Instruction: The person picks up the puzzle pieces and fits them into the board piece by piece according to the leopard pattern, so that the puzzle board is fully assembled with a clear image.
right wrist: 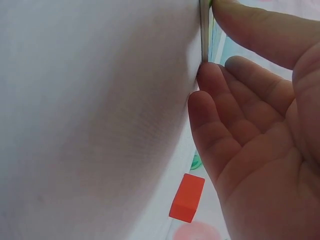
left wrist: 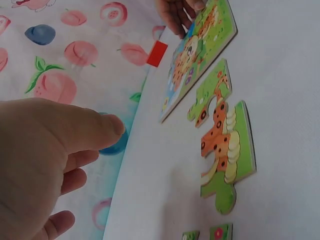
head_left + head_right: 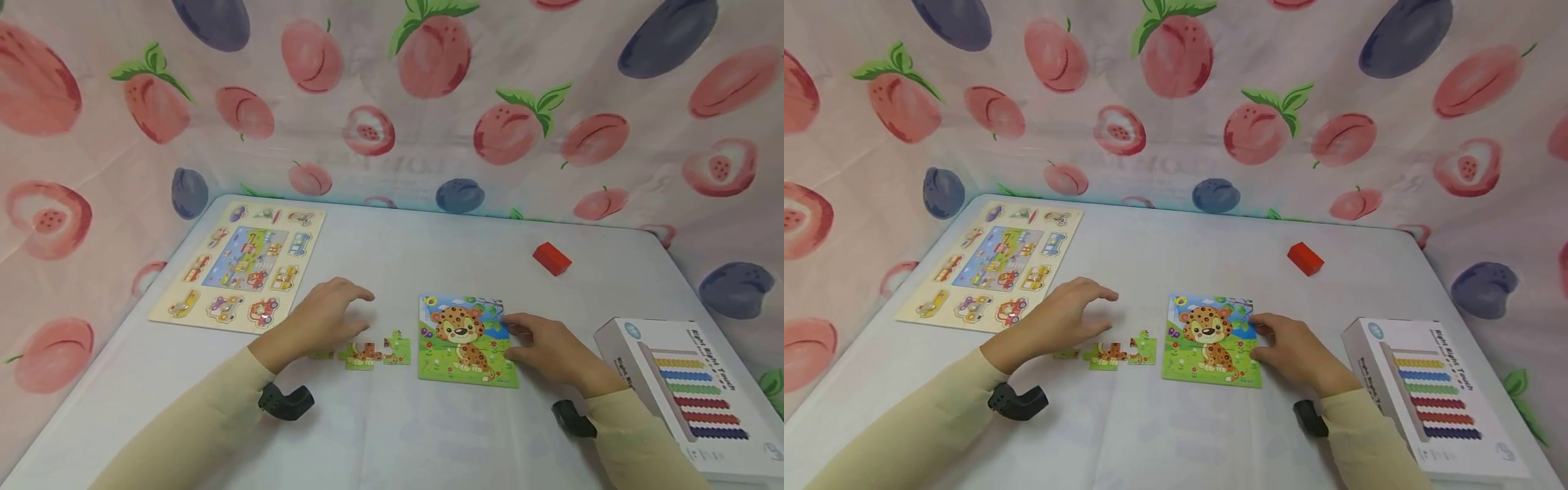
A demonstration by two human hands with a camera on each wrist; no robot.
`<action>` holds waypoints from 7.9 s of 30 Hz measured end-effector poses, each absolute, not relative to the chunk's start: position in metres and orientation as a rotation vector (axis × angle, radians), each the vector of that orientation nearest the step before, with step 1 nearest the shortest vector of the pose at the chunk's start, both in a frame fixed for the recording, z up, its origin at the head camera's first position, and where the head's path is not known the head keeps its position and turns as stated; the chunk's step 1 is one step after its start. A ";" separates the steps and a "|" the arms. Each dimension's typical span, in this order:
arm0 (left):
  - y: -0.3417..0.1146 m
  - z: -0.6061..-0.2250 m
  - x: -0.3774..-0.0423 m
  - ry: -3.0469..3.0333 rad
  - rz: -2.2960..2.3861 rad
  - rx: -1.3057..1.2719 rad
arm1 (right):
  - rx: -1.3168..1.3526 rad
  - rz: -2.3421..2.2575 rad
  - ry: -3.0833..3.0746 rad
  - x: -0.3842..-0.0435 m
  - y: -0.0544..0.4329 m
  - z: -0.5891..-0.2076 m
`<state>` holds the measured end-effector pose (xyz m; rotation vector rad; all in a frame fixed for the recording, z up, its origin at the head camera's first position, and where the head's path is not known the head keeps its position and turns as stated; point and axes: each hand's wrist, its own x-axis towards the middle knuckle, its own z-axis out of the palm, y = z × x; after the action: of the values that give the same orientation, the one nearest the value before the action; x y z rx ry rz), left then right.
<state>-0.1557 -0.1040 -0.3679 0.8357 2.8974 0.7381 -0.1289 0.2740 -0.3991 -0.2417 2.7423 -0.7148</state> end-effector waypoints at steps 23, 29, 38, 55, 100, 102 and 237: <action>-0.152 -0.388 -0.134 2.847 0.658 0.685 | -0.229 -0.706 2.751 -0.130 0.273 -0.398; -0.158 -0.395 -0.133 2.855 0.630 0.690 | -0.225 -0.706 2.750 -0.129 0.274 -0.398; -0.162 -0.402 -0.134 2.832 0.651 0.630 | -0.228 -0.712 2.747 -0.129 0.273 -0.398; -0.162 -0.401 -0.138 2.822 0.642 0.622 | -0.232 -0.717 2.751 -0.128 0.272 -0.399; -0.171 -0.398 -0.154 2.815 0.641 0.530 | -0.236 -0.718 2.739 -0.127 0.272 -0.397; -0.171 -0.398 -0.153 2.815 0.640 0.533 | -0.240 -0.716 2.737 -0.127 0.272 -0.397; -0.009 -0.409 -0.136 2.715 0.649 1.040 | -0.240 -0.691 2.743 -0.129 0.274 -0.398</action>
<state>-0.1359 -0.0089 -0.4095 1.0400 2.7151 0.6489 -0.1285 0.2736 -0.3981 -0.2404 2.7434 -0.6914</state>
